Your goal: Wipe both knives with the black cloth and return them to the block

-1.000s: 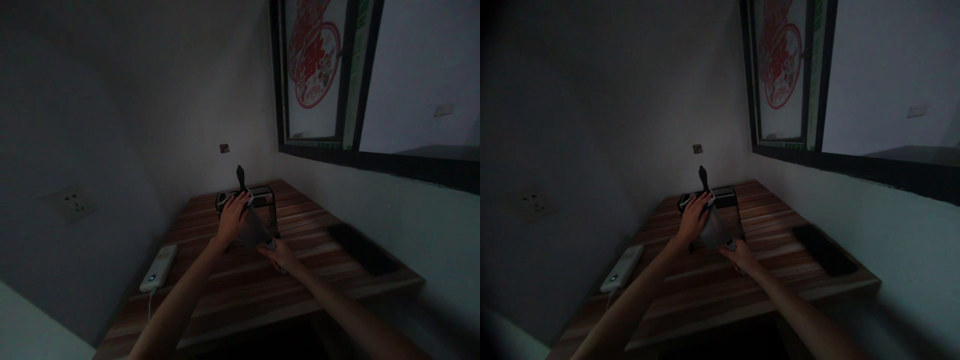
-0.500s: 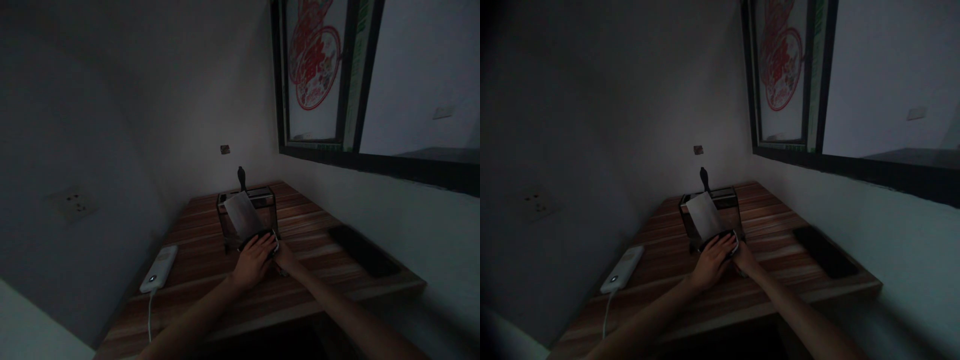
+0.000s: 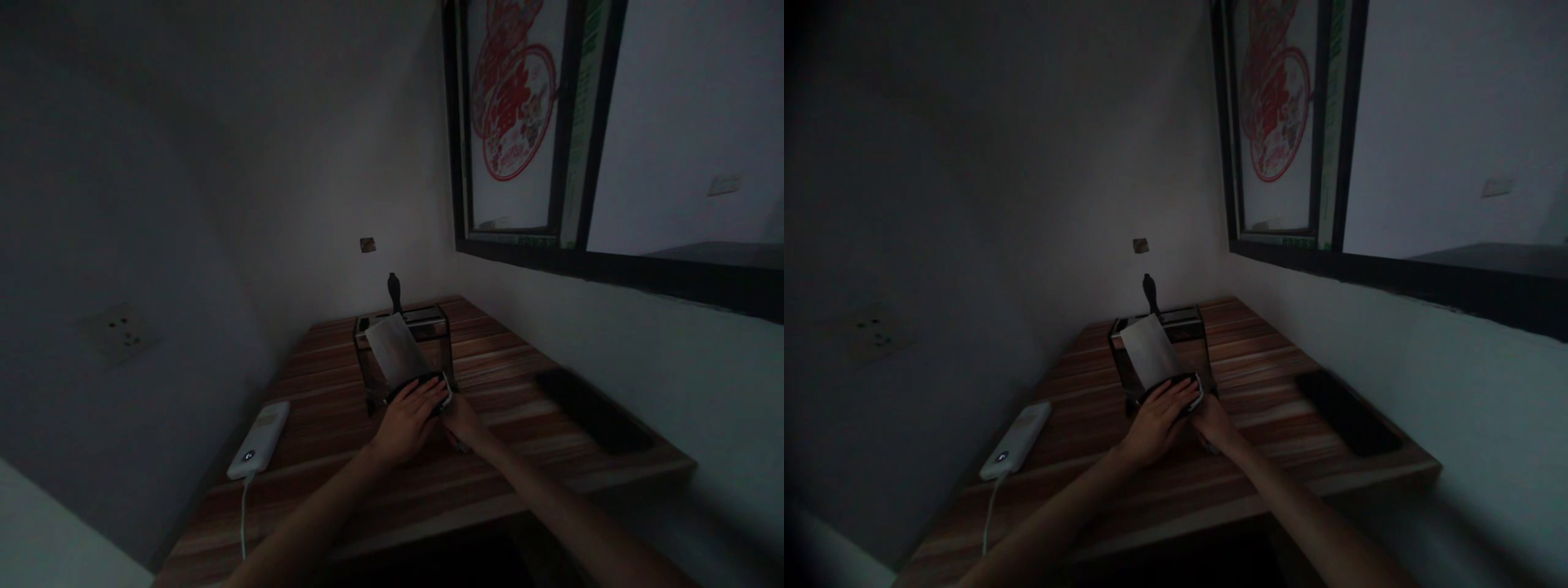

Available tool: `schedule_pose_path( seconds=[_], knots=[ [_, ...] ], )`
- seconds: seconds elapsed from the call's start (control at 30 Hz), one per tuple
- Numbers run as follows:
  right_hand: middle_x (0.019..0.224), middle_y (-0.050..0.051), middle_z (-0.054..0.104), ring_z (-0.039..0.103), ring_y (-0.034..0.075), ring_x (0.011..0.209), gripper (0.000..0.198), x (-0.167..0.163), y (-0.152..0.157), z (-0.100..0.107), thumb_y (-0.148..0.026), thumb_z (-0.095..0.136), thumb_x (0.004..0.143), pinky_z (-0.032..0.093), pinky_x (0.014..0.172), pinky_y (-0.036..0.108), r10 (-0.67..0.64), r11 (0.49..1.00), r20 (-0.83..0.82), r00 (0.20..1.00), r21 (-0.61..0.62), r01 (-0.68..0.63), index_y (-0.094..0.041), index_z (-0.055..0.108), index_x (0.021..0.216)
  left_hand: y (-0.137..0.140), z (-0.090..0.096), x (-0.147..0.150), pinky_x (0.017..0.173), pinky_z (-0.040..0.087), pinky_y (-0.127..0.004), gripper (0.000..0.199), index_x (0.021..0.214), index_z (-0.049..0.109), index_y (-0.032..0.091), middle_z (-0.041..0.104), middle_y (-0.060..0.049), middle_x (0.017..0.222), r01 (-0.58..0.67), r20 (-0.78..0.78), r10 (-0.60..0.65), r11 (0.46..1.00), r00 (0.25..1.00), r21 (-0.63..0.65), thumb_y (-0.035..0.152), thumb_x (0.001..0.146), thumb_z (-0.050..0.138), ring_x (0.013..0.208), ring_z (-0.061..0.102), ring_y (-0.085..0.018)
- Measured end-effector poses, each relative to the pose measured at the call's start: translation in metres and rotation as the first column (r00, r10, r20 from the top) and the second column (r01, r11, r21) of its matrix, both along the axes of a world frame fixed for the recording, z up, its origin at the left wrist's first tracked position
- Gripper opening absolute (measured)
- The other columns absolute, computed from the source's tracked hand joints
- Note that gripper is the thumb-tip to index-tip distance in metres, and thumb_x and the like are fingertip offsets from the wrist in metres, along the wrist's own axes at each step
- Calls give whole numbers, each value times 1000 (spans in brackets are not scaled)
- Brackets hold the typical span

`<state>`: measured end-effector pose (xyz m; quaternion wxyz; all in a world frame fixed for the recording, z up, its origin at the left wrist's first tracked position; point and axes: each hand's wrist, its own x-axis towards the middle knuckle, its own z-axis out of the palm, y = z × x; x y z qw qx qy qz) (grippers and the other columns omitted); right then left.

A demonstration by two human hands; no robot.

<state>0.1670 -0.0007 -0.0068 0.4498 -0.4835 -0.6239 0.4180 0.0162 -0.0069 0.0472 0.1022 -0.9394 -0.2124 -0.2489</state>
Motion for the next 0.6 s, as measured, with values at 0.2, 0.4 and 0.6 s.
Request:
schedule_pose_path(
  seconds=[0.2,0.4,0.6],
  knots=[
    [32,-9,41,37,9,24,23,0,-2,-1,-40,53,66,28,26,18,-17,1000,-29,999,-9,17,-19,48,67,16,12,-5,107,26,-41,44,130,33,18,42,-7,134,-27,41,26,999,999,25,20,87,39,129,30,-15],
    [31,-10,40,36,8,23,37,0,-3,1,-50,55,67,26,25,18,-8,999,-34,999,-46,6,-15,55,80,29,33,-9,106,26,-41,45,131,32,21,44,-6,133,-75,138,70,997,988,28,16,86,38,128,32,-15],
    [31,-10,40,36,8,24,38,1,-8,8,-50,55,68,25,26,17,23,999,-42,999,-34,-24,-15,55,82,46,57,-12,107,24,-41,43,130,34,22,43,-4,134,-114,220,103,993,970,41,16,87,37,129,30,-14]
  ],
)
